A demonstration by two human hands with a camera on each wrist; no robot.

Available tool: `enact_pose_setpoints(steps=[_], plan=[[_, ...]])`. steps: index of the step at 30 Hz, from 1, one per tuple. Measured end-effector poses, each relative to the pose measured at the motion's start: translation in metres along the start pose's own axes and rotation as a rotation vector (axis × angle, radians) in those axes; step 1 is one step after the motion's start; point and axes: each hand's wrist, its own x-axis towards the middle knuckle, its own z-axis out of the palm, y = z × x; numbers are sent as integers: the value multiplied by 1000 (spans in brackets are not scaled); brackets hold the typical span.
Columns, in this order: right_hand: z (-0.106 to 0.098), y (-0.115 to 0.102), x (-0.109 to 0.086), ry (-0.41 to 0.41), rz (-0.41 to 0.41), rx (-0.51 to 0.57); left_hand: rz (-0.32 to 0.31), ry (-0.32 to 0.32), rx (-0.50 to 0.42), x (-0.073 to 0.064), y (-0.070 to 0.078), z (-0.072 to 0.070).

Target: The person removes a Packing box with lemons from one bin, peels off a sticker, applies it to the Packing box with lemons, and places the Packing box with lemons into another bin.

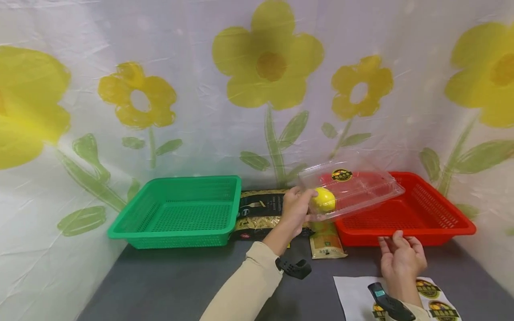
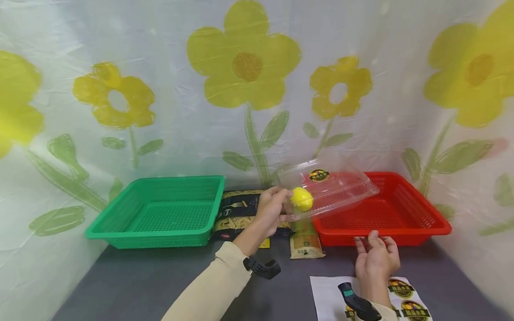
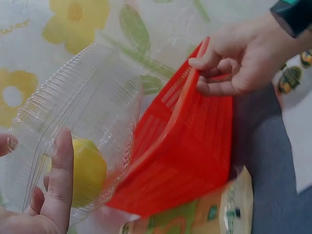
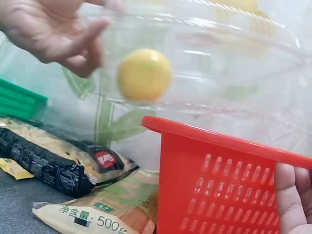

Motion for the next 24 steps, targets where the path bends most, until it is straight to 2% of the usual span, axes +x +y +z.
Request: enact_pose_setpoints(steps=[7, 10, 14, 17, 24], plan=[[1, 2, 0, -14, -12, 31, 21, 2, -10, 16, -13, 34], [2, -1, 2, -11, -26, 31, 69, 14, 93, 21, -18, 49], [2, -4, 3, -3, -39, 17, 131, 76, 300, 26, -24, 66], [1, -3, 3, 4, -35, 7, 118, 97, 380, 29, -28, 73], [1, 2, 3, -3, -35, -27, 2, 61, 392, 31, -34, 79]])
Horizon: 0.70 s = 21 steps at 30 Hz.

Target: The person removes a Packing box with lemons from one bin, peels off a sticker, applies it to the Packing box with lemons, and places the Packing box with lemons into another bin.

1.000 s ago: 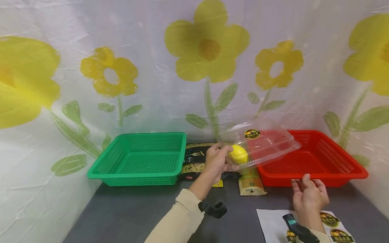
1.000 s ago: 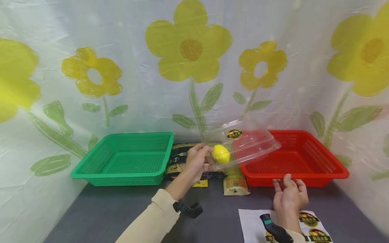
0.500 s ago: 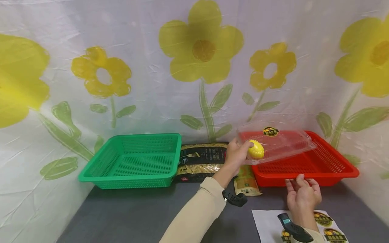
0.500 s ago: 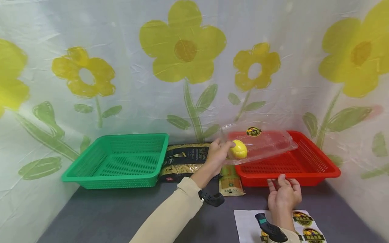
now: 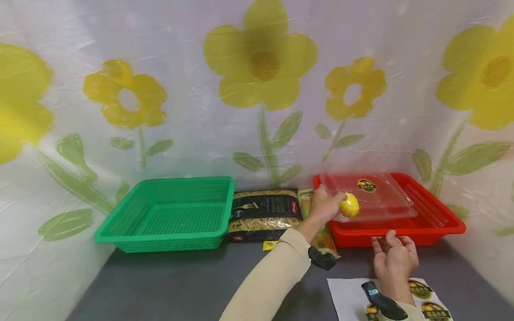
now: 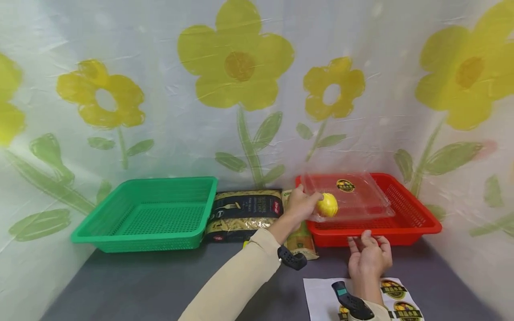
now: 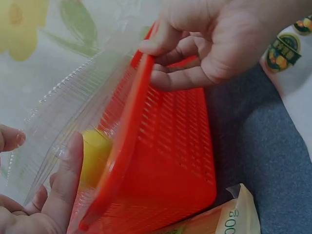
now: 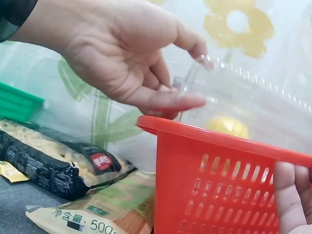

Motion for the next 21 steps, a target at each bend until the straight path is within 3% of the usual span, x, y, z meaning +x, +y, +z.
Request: enact_pose_setpoints(steps=[2, 9, 14, 16, 21], plan=[[0, 2, -1, 1, 2, -10, 18, 26, 95, 0, -3, -1], [-1, 1, -1, -10, 3, 7, -11, 32, 104, 0, -5, 6], [0, 1, -1, -10, 14, 32, 22, 106, 319, 4, -4, 7], [1, 1, -1, -9, 18, 33, 20, 106, 329, 4, -3, 6], [0, 1, -1, -6, 15, 39, -52, 58, 211, 3, -1, 7]])
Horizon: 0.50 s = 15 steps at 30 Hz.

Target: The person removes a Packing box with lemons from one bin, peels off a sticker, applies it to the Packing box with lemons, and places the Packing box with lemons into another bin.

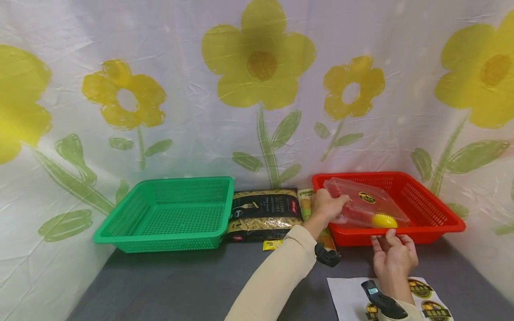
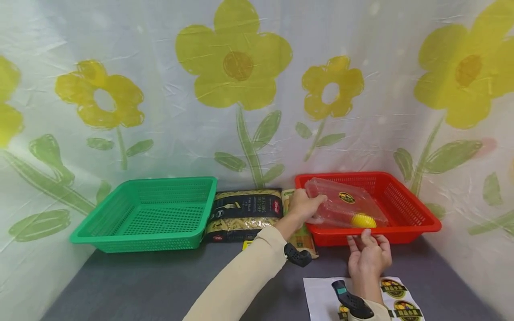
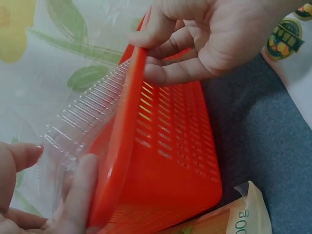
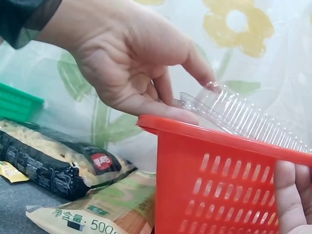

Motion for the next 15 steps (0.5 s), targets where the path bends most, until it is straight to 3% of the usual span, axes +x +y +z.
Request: enact_pose_setpoints(steps=[9, 15], plan=[[-1, -1, 0, -15, 12, 3, -86, -57, -95, -5, 2, -8], [0, -1, 0, -4, 13, 7, -89, -49, -162, -6, -5, -20]])
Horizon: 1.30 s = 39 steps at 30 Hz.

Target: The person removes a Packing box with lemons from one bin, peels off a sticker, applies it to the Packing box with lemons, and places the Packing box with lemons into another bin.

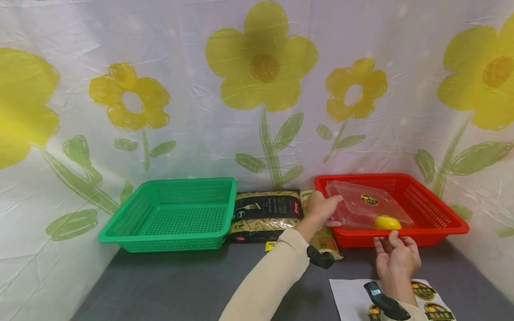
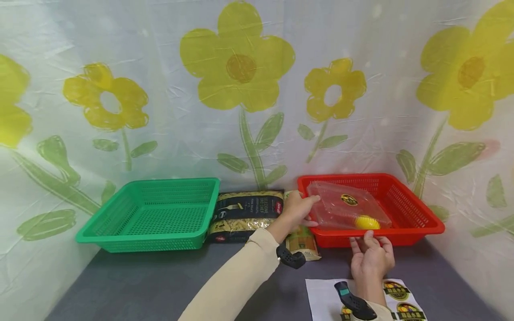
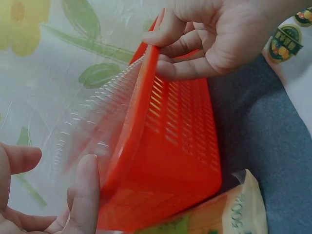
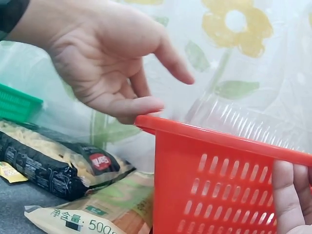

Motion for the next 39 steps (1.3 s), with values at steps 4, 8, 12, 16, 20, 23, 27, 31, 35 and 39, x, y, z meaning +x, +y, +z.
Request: enact_pose_setpoints(steps=[4, 8, 12, 16, 20, 23, 27, 31, 35, 39], plan=[[0, 0, 1, -1, 3, 2, 5, -9, -50, -1, -7, -11], [0, 0, 1, -2, 5, 0, 15, -25, -114, -4, -16, -27], [-1, 2, 0, -8, 20, 2, 30, -41, -173, -11, -29, -52], [-2, 2, -2, -17, 52, 26, 25, -56, -210, -20, -43, -77], [-1, -2, -1, -33, 85, 55, 31, -51, -219, -29, -53, -97], [1, -2, -1, -26, 123, 89, 42, -33, -214, -37, -60, -110], [3, -3, -1, 28, 194, 161, 54, -12, -222, -49, -70, -123], [6, -4, -3, 59, 227, 175, 65, -24, -281, -58, -85, -136], [10, -5, -5, 53, 221, 142, 87, -38, -313, -65, -97, -149], [12, -6, -6, 58, 226, 137, 112, -31, -303, -73, -101, -165]])
